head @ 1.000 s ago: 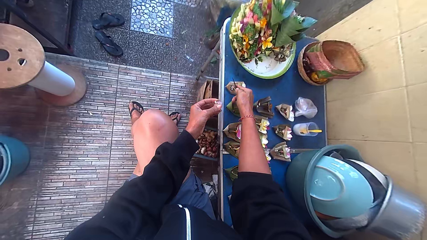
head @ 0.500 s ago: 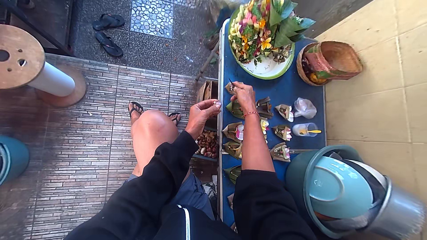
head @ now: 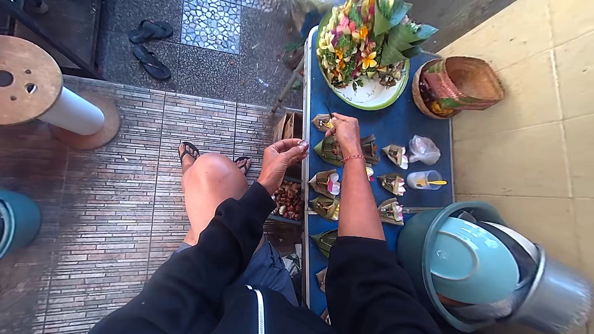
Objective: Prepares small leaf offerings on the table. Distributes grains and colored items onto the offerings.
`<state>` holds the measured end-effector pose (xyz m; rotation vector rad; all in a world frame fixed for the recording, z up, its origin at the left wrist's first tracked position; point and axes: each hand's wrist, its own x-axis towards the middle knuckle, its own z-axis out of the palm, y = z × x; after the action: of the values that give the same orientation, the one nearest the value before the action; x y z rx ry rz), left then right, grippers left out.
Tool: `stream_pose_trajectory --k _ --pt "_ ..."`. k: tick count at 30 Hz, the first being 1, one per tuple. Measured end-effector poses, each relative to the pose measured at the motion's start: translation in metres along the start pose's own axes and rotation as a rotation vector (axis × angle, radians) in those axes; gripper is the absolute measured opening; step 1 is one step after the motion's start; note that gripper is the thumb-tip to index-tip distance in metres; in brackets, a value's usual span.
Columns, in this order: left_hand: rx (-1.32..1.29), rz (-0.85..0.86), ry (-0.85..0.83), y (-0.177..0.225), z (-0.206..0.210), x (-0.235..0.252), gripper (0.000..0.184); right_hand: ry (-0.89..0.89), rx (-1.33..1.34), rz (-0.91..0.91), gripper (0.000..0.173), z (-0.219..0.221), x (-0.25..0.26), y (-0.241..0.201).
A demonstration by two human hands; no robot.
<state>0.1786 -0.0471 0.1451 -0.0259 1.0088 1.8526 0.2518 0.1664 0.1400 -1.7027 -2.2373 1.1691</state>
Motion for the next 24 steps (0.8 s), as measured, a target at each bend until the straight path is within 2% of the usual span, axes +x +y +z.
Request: stream_pose_trajectory --k 4,14,21,24 --pt "-0.001 0.005 -0.012 0.0 -0.001 0.0 0.015 0.049 -0.048 0.016 0.04 -0.003 0.003 0.013" --pt "-0.016 0.013 -0.019 0.0 -0.002 0.001 0.013 -0.001 0.017 0.073 0.041 0.004 0.013 0.012" --pt "-0.011 0.006 -0.015 0.0 -0.003 0.001 0.015 -0.075 0.256 0.065 0.038 -0.001 0.004 0.004" --pt "-0.002 0.003 -0.009 0.0 -0.002 0.001 0.016 -0.042 0.19 0.049 0.04 -0.001 0.006 0.009"
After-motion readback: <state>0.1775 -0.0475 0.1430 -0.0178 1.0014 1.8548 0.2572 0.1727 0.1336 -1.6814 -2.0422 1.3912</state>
